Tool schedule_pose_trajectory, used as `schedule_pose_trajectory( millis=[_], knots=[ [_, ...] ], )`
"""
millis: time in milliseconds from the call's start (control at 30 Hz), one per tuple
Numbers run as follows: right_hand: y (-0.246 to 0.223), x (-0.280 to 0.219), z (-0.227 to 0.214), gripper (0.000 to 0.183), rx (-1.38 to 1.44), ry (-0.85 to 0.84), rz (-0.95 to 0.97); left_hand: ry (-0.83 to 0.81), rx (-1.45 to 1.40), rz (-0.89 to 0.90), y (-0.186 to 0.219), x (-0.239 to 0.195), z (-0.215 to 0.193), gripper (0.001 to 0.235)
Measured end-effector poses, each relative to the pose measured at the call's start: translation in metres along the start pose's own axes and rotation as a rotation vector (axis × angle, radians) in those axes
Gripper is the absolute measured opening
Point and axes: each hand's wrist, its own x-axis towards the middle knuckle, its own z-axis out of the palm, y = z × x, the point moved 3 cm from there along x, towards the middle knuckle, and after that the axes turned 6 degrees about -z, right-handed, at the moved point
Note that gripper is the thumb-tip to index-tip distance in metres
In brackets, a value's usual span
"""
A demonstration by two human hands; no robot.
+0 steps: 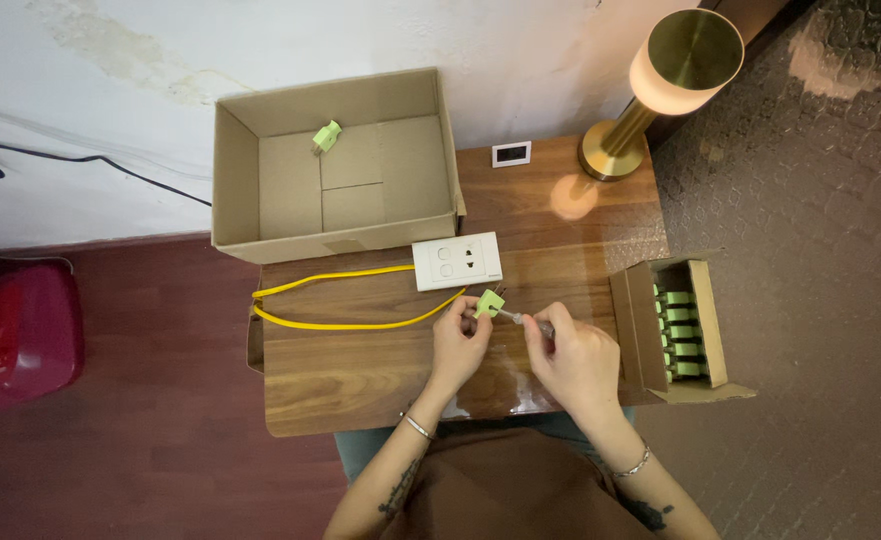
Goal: The person assembles small green electrical components on a wooden table. They use a screwdriver to tighten screws on the components, then place them into a cardboard box. The person repeats this process with multiple components.
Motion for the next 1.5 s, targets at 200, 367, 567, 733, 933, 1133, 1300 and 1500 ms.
schedule_pose_trajectory(
  millis=[200, 367, 567, 733, 933, 1133, 1300, 1500],
  knots=[
    [0.002, 0.005, -0.007, 0.020, 0.277, -0.105, 0.071, -0.011, -0.008, 0.005, 0.002, -0.001, 0.000, 0.017],
    [0.001, 0.005, -0.007, 0.014, 0.259, -0.156, 0.067, 0.000, -0.015, 0.015, 0.002, 0.000, -0.001, 0.017],
    [-0.005, 0.007, -0.010, 0.009, 0.199, -0.205, 0.064, -0.001, -0.001, 0.019, 0.001, -0.001, -0.001, 0.017],
    [-0.008, 0.009, -0.010, 0.009, 0.168, -0.208, 0.064, 0.003, 0.003, 0.025, -0.003, 0.001, 0.000, 0.017],
    [-0.011, 0.005, -0.005, 0.009, 0.114, -0.169, 0.066, -0.016, 0.009, 0.020, -0.003, 0.000, -0.001, 0.020],
    [-0.012, 0.005, -0.003, 0.013, 0.088, -0.129, 0.120, -0.007, 0.011, 0.031, -0.001, 0.001, -0.001, 0.018],
    [-0.008, 0.004, -0.003, 0.012, 0.215, -0.094, 0.193, -0.012, -0.025, 0.031, -0.004, 0.000, 0.000, 0.017],
    [-0.007, 0.002, -0.001, 0.011, 0.232, -0.106, 0.204, 0.000, -0.007, 0.052, -0.008, 0.002, 0.001, 0.012]
  ],
)
